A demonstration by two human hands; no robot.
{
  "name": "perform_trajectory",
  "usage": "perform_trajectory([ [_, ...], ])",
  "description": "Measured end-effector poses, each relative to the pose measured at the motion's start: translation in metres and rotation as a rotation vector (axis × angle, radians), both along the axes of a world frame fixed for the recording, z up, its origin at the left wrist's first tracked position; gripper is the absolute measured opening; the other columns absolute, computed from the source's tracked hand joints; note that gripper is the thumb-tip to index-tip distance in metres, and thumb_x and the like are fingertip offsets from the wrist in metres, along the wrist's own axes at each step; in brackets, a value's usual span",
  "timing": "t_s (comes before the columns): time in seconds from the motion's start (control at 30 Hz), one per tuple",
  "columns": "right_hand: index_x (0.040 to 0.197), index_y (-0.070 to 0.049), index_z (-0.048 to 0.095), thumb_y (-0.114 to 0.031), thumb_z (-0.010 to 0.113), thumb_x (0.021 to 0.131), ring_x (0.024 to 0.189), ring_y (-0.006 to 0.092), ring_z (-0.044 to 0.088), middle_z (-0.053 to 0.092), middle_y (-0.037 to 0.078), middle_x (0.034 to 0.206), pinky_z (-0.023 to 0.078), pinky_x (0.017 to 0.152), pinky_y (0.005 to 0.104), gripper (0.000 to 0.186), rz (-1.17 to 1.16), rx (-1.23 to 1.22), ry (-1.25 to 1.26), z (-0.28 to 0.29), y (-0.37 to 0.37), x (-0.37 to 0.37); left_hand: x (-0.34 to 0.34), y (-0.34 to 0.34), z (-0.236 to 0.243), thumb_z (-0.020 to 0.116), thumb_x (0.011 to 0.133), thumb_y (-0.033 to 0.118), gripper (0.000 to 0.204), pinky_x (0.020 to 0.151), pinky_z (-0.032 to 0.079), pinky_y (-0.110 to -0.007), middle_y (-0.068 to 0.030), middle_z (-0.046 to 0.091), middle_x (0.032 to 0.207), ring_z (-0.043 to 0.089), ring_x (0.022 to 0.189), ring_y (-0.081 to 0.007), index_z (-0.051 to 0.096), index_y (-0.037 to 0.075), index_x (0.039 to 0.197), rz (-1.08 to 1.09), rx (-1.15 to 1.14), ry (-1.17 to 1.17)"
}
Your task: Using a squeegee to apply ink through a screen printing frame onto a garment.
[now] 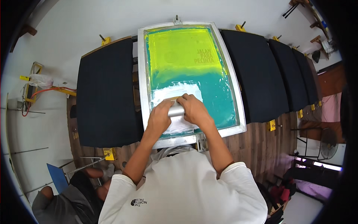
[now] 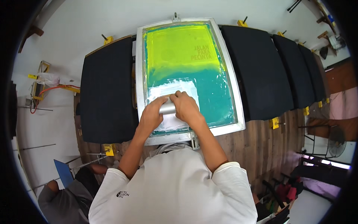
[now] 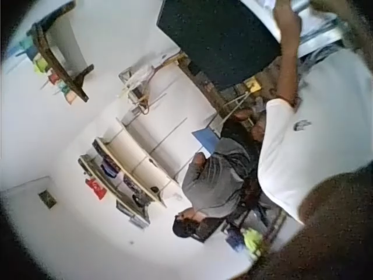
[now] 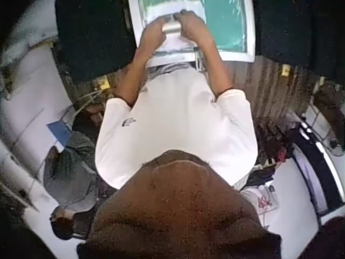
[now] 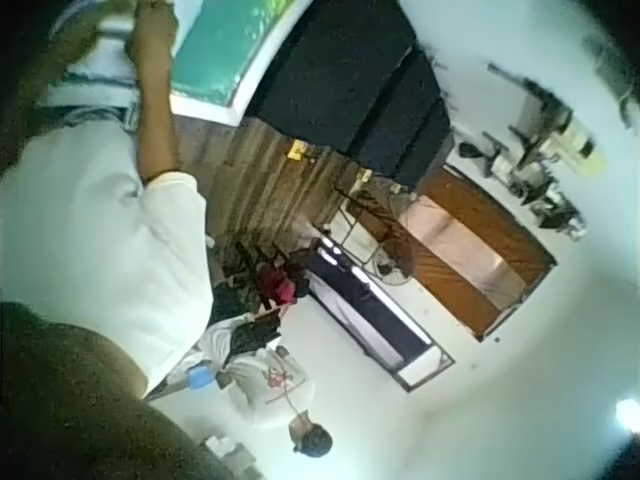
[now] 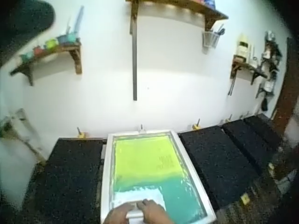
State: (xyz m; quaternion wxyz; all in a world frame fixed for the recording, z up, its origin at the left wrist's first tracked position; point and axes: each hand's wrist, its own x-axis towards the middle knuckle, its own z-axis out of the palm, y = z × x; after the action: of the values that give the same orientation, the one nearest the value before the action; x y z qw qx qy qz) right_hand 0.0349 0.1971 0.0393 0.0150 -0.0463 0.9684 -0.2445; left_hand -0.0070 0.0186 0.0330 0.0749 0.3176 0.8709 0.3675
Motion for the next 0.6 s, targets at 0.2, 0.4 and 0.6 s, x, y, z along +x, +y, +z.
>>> perform_trajectory([
  [0.2, 0.104, -0.003, 0.06, 0.003, 0.069, 0.065, 0.101, 0.0344, 0.061, 0.061, 0.016, 0.108, 0.055, 0.076, 0.0436, 0.04, -0.04, -0.023, 0.049, 0.005, -0.019, 0.065, 0.059, -0.017, 0.01, 0.063, 0.068, -0.015, 0.058, 0.099, 0.048, -0.047, -0.0221, 0.056, 0.131, 0.054, 0.122, -0.0415, 0.057, -0.002, 0.125, -0.079, -0.111, 0.005],
  [0.4, 0.101, -0.001, 0.062, 0.001, 0.064, 0.073, 0.102, 0.0351, 0.062, 0.062, 0.018, 0.104, 0.053, 0.078, 0.0437, 0.028, 0.02, -0.032, -0.017, 0.011, -0.029, 0.096, 0.083, -0.028, 0.036, 0.066, 0.07, -0.011, 0.057, 0.096, 0.051, -0.046, -0.0235, 0.057, 0.131, 0.059, 0.117, -0.0408, 0.057, -0.004, 0.126, -0.158, -0.256, -0.149],
  [0.6, 0.104, -0.001, 0.066, 0.004, 0.063, 0.072, 0.103, 0.0348, 0.062, 0.064, 0.019, 0.103, 0.054, 0.08, 0.0433, 0.032, -0.031, -0.046, 0.111, 0.024, -0.024, 0.057, 0.047, -0.008, 0.042, 0.064, 0.073, -0.006, 0.052, 0.093, 0.053, -0.046, -0.026, 0.06, 0.125, 0.061, 0.115, -0.0409, 0.058, -0.005, 0.124, -0.062, -0.243, -0.02],
])
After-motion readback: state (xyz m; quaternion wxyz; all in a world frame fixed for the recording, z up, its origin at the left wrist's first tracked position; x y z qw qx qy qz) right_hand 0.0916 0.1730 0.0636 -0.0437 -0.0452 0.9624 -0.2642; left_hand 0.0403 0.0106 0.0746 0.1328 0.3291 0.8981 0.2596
